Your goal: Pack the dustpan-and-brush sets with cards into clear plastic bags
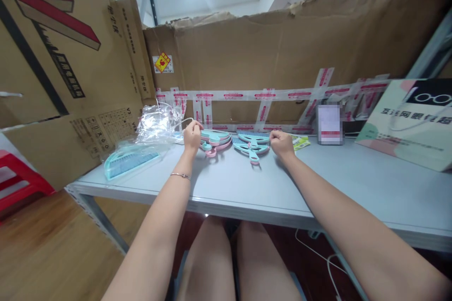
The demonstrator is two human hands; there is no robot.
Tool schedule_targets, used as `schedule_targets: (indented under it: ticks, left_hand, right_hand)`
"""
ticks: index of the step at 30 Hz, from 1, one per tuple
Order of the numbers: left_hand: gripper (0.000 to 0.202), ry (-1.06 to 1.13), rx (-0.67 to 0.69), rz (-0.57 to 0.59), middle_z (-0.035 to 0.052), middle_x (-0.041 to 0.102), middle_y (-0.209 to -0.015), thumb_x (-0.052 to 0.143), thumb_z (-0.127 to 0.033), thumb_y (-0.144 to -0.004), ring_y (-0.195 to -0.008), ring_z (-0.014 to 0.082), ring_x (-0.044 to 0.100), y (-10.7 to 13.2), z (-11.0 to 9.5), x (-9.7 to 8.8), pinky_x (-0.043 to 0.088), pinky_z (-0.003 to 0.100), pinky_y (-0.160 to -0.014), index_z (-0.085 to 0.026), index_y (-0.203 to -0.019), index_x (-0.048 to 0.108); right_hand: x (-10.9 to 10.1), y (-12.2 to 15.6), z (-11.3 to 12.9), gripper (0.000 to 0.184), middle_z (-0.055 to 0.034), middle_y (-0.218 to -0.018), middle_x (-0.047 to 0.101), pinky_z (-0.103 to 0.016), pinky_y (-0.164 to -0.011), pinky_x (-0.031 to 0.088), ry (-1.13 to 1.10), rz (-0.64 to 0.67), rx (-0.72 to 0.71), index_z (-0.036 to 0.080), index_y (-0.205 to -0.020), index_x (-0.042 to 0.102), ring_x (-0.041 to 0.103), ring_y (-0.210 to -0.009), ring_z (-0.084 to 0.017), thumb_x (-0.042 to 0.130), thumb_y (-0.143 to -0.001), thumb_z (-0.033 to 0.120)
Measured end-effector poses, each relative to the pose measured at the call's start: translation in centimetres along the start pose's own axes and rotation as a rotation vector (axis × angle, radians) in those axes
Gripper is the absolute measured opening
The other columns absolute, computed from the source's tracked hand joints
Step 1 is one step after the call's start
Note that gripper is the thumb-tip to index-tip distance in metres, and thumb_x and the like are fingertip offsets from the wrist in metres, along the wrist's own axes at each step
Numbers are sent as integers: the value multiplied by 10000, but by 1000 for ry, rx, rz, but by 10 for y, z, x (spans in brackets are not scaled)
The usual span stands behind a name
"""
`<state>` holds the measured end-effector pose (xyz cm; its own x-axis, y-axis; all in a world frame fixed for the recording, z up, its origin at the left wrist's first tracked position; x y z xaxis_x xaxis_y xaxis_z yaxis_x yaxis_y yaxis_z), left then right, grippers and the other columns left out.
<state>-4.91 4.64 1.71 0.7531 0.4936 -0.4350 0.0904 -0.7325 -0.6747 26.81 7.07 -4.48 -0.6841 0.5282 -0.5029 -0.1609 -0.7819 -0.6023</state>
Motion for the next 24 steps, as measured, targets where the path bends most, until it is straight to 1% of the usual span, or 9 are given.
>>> schedule_targets:
  ticks: [4,7,9,12,16,18,21,23,24]
  left_hand:
    - [223,-18,94,105,7,507,-721,390,-274,-830,-720,144,512,6,-18,13,408,273,-716,-199,-653,503]
    - [256,-63,129,191,16,487,-759,560,-382,-772,-791,169,512,14,-31,20,404,300,-785,-194,-606,507]
    - [282,-137,93,231,22,471,-773,649,-409,-701,-818,196,506,19,-33,21,405,322,-778,-194,-600,496]
    - [259,-238,16,259,22,456,-782,682,-319,-668,-785,197,503,23,-31,18,408,319,-723,-194,-609,463]
    - [212,-228,6,208,13,446,-770,627,-197,-715,-728,164,491,18,-29,10,401,300,-718,-192,-624,436]
    - [173,-194,36,121,14,451,-782,577,-175,-763,-714,152,478,13,-32,3,395,294,-725,-194,-667,434]
    - [115,-4,176,-171,17,448,-783,508,-163,-811,-680,138,448,11,-43,-17,379,276,-671,-196,-735,428]
    - [114,189,292,-371,2,427,-732,480,-187,-830,-639,127,416,16,-50,-32,356,264,-626,-198,-732,423]
    - [139,280,326,-440,-7,408,-699,460,-206,-843,-621,121,398,18,-51,-37,346,260,-614,-199,-712,417]
  right_hand:
    - [4,-5,-4,245,-31,-924,616,-299,-689,513,-34,-2,39,119,-962,609,595,-787,-138,557,-886,346]
    - [8,-6,-6,250,-39,-951,615,-299,-689,515,-70,21,52,119,-996,603,597,-796,-137,554,-889,340]
    - [10,-6,-6,246,-37,-940,615,-289,-673,513,-95,43,49,119,-989,605,594,-779,-131,557,-887,338]
    - [14,-6,-5,234,-22,-873,611,-261,-627,498,-134,74,40,115,-939,606,578,-714,-110,562,-883,338]
    - [14,-5,1,250,11,-744,569,-233,-576,453,-189,66,43,116,-812,588,527,-623,-87,563,-877,357]
    - [12,-4,5,264,28,-679,531,-228,-566,422,-223,46,46,124,-732,561,491,-590,-82,575,-862,353]
    - [6,-1,13,244,42,-565,459,-233,-563,372,-283,6,56,146,-588,504,444,-563,-92,589,-791,252]
    - [2,-1,19,205,33,-511,424,-251,-566,351,-330,-33,69,166,-515,467,433,-565,-113,543,-706,177]
    - [0,-1,21,175,26,-502,420,-261,-570,348,-356,-54,78,175,-500,459,433,-572,-124,510,-668,165]
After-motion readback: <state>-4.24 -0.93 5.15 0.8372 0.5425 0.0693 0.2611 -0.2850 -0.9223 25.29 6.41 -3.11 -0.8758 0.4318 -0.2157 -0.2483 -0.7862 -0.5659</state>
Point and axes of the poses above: each hand's wrist, its own y-axis away from the middle knuckle, its own x-axis out of the palm, z = x × y, the point moved 5 cm from there along -y, towards the middle knuckle
